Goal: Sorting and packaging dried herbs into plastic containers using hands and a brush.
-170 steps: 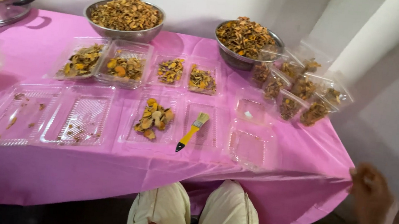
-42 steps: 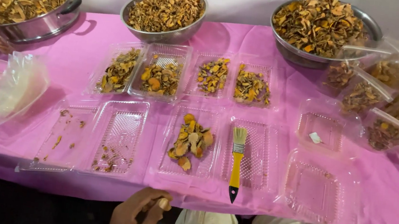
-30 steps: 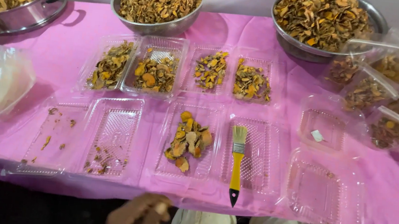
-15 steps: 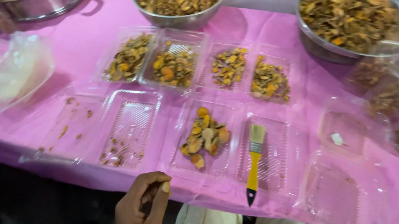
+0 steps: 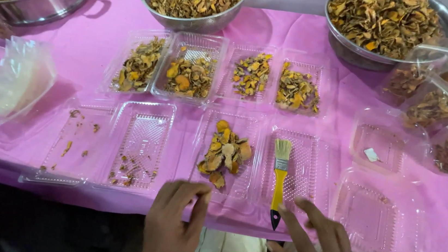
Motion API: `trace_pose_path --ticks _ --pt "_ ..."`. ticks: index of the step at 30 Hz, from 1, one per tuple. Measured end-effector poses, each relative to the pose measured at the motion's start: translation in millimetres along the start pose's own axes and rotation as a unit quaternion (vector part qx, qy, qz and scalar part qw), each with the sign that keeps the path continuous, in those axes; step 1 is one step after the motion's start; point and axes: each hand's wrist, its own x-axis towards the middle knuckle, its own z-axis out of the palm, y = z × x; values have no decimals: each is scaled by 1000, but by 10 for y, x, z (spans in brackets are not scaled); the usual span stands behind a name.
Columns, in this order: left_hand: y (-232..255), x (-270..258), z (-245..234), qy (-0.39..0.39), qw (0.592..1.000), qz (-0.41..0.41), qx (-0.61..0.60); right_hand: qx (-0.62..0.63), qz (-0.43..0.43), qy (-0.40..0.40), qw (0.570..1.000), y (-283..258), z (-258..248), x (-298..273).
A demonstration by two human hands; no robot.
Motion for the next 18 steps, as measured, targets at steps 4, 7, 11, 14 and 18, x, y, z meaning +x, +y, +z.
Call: trace_pose_path --ticks 4,7,11,14,18 --pt "56 457 305 -109 989 35 92 -121 -103 -50 986 7 182 305" --pt "-73 650 627 -185 965 52 177 -93 -148 3 985 -61 181 436" --pt "-93 743 736 -250 941 39 223 38 -144 34 988 -28 83 472" --pt "-350 696 827 -246 931 66 262 69 -74 -18 995 156 101 417" --pt "-209 750 697 -243 933 87 250 125 -97 86 984 148 -105 501"
